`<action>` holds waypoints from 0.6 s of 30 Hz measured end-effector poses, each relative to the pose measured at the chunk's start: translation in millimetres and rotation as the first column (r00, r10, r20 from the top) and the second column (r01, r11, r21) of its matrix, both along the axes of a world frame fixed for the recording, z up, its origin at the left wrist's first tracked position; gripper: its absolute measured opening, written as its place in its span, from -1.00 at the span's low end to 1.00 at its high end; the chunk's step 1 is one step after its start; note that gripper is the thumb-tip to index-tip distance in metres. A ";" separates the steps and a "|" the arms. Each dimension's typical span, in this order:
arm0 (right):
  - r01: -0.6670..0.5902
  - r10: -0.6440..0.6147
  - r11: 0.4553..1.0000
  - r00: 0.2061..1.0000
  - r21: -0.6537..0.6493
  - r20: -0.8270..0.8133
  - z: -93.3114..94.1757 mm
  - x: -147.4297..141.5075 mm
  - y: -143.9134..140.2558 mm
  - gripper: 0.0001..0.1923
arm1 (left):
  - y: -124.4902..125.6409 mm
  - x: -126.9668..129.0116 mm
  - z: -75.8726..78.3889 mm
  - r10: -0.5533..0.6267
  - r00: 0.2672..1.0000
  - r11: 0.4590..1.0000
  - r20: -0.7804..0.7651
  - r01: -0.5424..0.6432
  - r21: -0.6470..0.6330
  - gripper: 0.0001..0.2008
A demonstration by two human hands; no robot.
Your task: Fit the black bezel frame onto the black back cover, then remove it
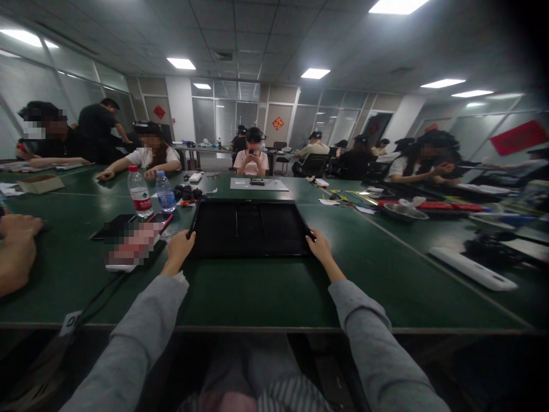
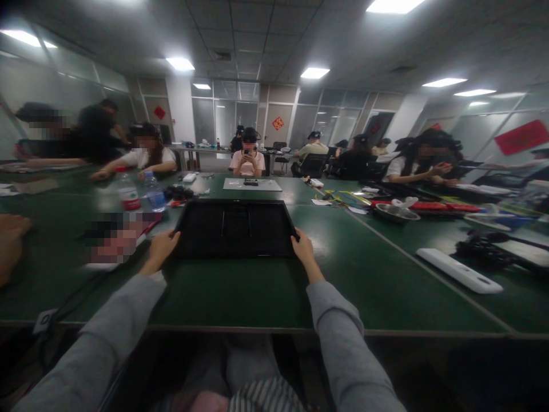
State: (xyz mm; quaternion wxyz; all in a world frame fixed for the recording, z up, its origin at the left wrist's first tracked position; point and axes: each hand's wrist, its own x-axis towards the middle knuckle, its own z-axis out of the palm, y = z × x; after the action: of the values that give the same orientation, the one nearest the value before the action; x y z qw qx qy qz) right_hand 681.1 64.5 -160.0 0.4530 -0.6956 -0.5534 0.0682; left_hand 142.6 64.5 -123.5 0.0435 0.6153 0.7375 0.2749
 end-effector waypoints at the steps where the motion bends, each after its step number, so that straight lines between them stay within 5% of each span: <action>1: -0.005 0.005 1.000 1.000 -0.002 -0.006 -0.5 0.2 1.0 -0.50 | -0.1 0.8 0.6 -0.004 1.000 1.000 -0.006 0.004 0.006 -0.50; 10: -0.065 0.066 0.998 0.997 0.022 -0.046 -3.5 2.1 7.6 -0.47 | 1.2 2.3 -0.1 -0.033 0.999 0.996 0.008 0.033 0.080 -0.53; 18: -0.089 0.091 0.996 0.992 0.032 -0.086 0.5 0.7 4.6 -0.49 | 2.4 1.5 13.5 -0.033 0.961 0.997 0.274 0.012 0.080 -0.62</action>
State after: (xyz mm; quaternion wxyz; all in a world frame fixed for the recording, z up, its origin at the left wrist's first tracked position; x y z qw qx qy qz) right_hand 681.8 69.1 -159.6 0.4827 -0.6600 -0.5648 0.1111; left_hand 144.1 66.9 -110.0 0.1247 0.5807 0.7060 0.3857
